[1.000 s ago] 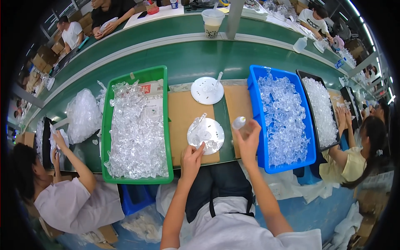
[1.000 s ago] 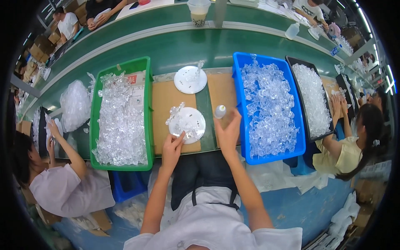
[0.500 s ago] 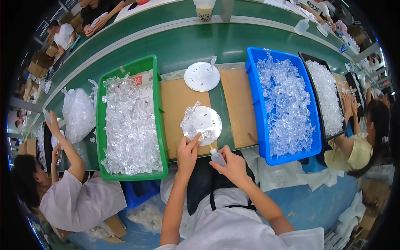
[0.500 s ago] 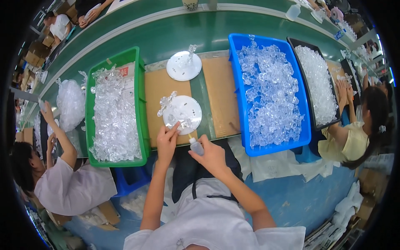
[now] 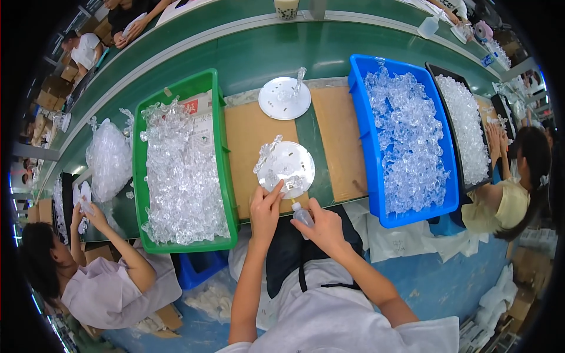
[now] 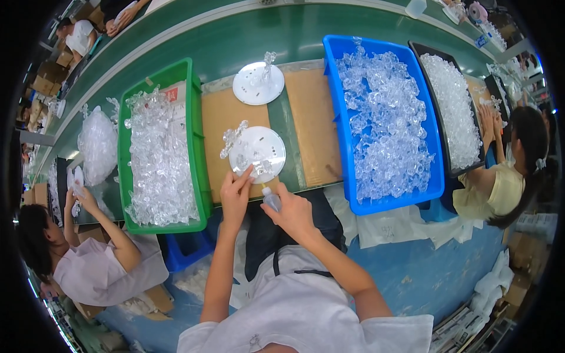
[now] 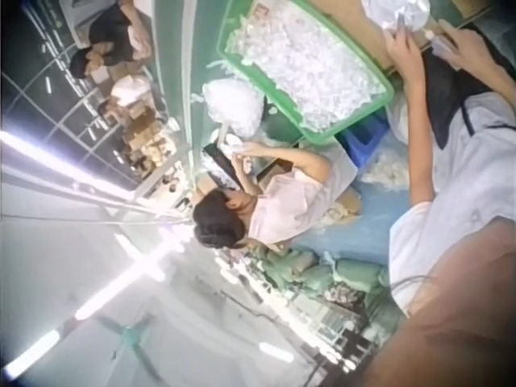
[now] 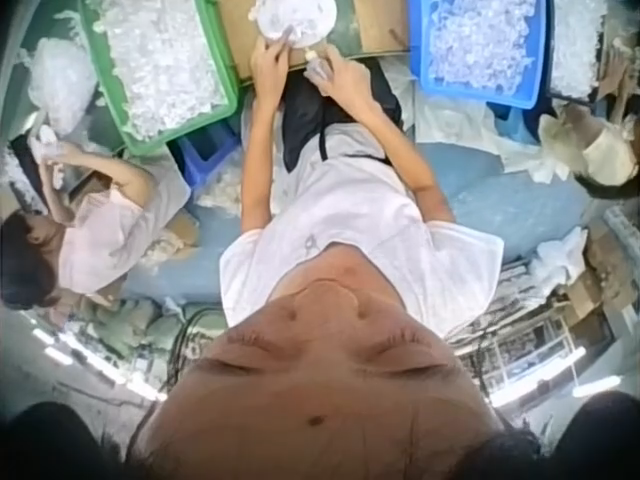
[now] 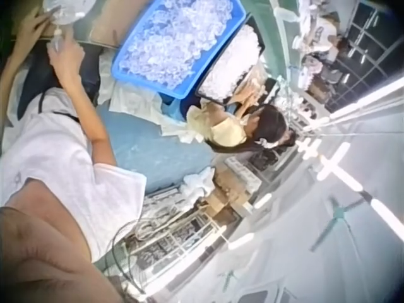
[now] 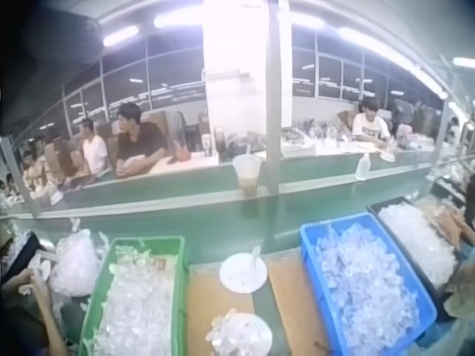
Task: Assembling decorative lighting components by gluing clear plastic crystal pieces onto a circular base.
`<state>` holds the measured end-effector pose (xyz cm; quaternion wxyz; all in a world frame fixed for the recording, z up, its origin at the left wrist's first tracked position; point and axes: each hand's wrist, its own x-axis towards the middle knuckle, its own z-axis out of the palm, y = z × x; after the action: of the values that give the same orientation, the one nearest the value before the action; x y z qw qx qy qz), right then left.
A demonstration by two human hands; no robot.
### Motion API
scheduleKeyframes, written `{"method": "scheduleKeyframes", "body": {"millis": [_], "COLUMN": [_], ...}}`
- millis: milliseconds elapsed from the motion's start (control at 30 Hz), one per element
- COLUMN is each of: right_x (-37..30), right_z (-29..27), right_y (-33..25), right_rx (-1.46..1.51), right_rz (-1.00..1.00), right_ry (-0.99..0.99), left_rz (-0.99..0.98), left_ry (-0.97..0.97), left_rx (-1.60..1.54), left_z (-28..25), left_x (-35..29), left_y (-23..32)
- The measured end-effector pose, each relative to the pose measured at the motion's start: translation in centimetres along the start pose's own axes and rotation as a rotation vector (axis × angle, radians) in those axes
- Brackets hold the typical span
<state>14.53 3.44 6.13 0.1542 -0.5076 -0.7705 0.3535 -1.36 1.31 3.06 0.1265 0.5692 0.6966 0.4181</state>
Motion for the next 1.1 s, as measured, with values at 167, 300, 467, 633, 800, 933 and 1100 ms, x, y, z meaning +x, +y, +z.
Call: {"method": "scheduleKeyframes", "body": {"millis": [167, 300, 467, 633, 800, 933, 1100], "right_x": [0.0, 0.2, 0.3, 0.0, -0.3, -0.7, -0.7], "right_z": [-0.1, -0.4, -0.7, -1.4, -1.3, -1.4, -0.2], "right_y": [0.6, 0.9, 0.8, 0.0, 0.0, 0.0, -0.3], "right_rx": [0.023, 0.050, 0.068, 0.048, 0.126, 0.193, 0.195], "right_rz": [0.047, 0.056, 0.081, 0.113, 0.130, 0.175, 0.098], "right_ry": [0.032, 0.056, 0.070, 0.004, 0.057, 0.055, 0.026], "left_rz": [-0.009, 0.006, 0.009, 0.050, 0.062, 0.058, -0.291], "left_ry": [0.011, 0.014, 0.022, 0.040, 0.086, 0.119, 0.190], "left_rx": [-0.013, 0.008, 0.024, 0.067, 0.122, 0.238, -0.339], "left_z": [0.1, 0.0, 0.1, 0.2, 1.2, 1.7, -0.5], "left_x": [0.0, 0.1, 0.1, 0.1, -0.4, -0.5, 0.4], "left_y": [0.0, 0.1, 0.1, 0.3, 0.0, 1.0, 1.2]}}
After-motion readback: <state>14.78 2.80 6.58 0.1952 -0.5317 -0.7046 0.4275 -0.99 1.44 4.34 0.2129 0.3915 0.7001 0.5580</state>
